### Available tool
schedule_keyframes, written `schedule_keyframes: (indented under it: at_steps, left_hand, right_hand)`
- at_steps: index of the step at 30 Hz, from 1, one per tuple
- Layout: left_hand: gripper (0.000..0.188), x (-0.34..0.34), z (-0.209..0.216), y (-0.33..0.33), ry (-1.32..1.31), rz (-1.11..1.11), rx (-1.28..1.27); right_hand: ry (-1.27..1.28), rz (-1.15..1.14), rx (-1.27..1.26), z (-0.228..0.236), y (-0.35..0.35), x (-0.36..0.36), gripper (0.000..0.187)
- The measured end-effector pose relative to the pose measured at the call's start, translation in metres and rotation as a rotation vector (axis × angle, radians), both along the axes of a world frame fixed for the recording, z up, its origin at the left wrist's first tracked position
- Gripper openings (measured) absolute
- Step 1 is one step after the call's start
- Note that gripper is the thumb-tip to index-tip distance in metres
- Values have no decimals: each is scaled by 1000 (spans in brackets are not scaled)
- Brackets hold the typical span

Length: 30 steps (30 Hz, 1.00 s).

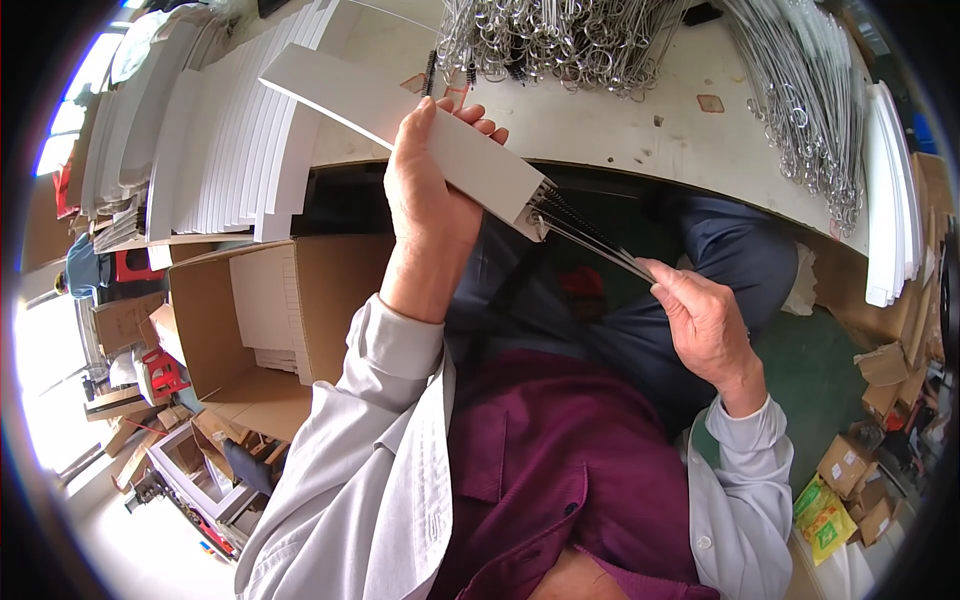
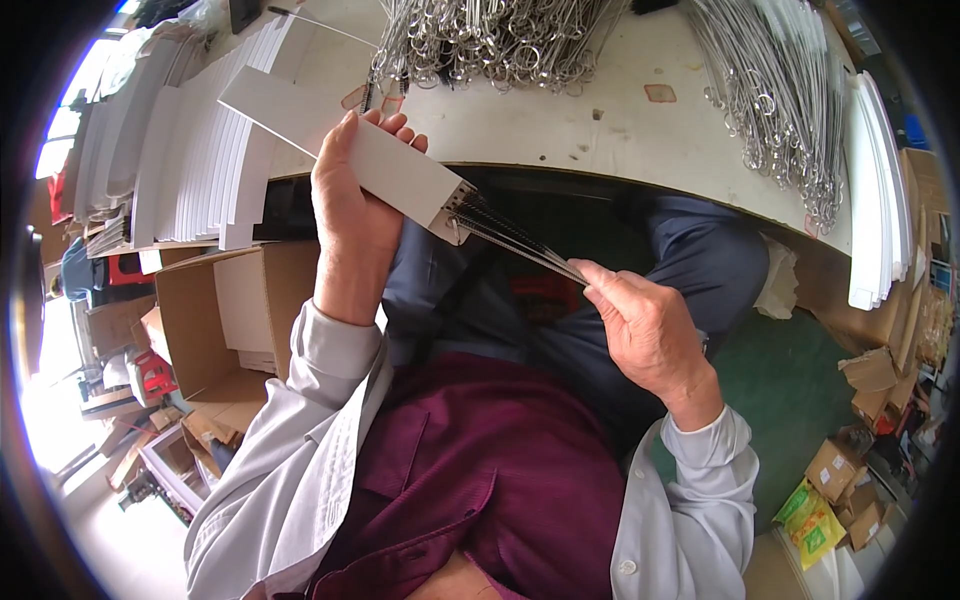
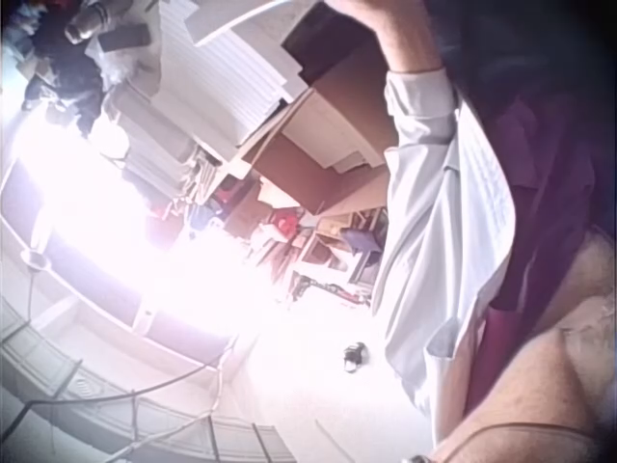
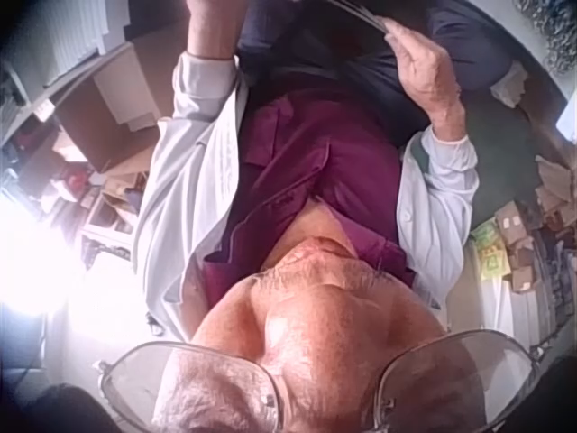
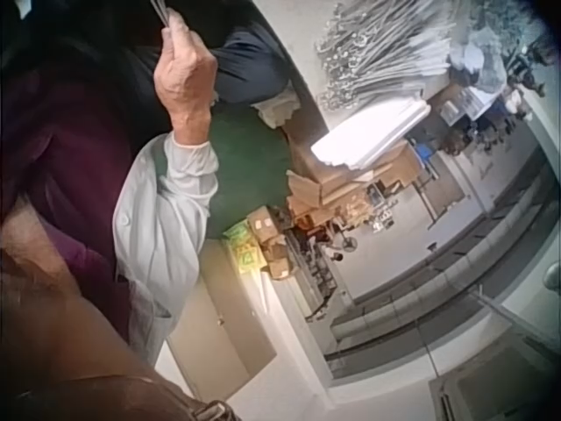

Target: Packaging bunches of long-handled industrial brushes into small cardboard tubes/boxes.

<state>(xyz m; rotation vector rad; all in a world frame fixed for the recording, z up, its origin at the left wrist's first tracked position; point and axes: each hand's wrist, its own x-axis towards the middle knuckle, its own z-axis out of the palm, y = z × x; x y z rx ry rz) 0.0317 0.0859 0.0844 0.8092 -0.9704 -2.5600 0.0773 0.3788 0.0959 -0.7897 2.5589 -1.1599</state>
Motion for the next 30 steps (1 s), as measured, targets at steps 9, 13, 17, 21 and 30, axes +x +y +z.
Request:
schedule_keyframes:
  at_steps: [9,13,17,21,30]
  left_hand:
    - [33,1,3,3,17,41,-4]
    - [33,2,1,5,11,52,-10]
    - [34,2,-1,5,5,45,-10]
    - [36,5,-2,9,-2,33,-22]
    - [35,13,-9,23,-13,-60,24]
  right_hand:
    - [89,-47,14,-12,-4,8,29]
    - [167,-22,84,-12,-6,10,32]
    - [154,-6,56,-12,-5,11,33]
    - [165,7,85,-10,-7,11,33]
    - [157,49,38,-9,-20,0,29]
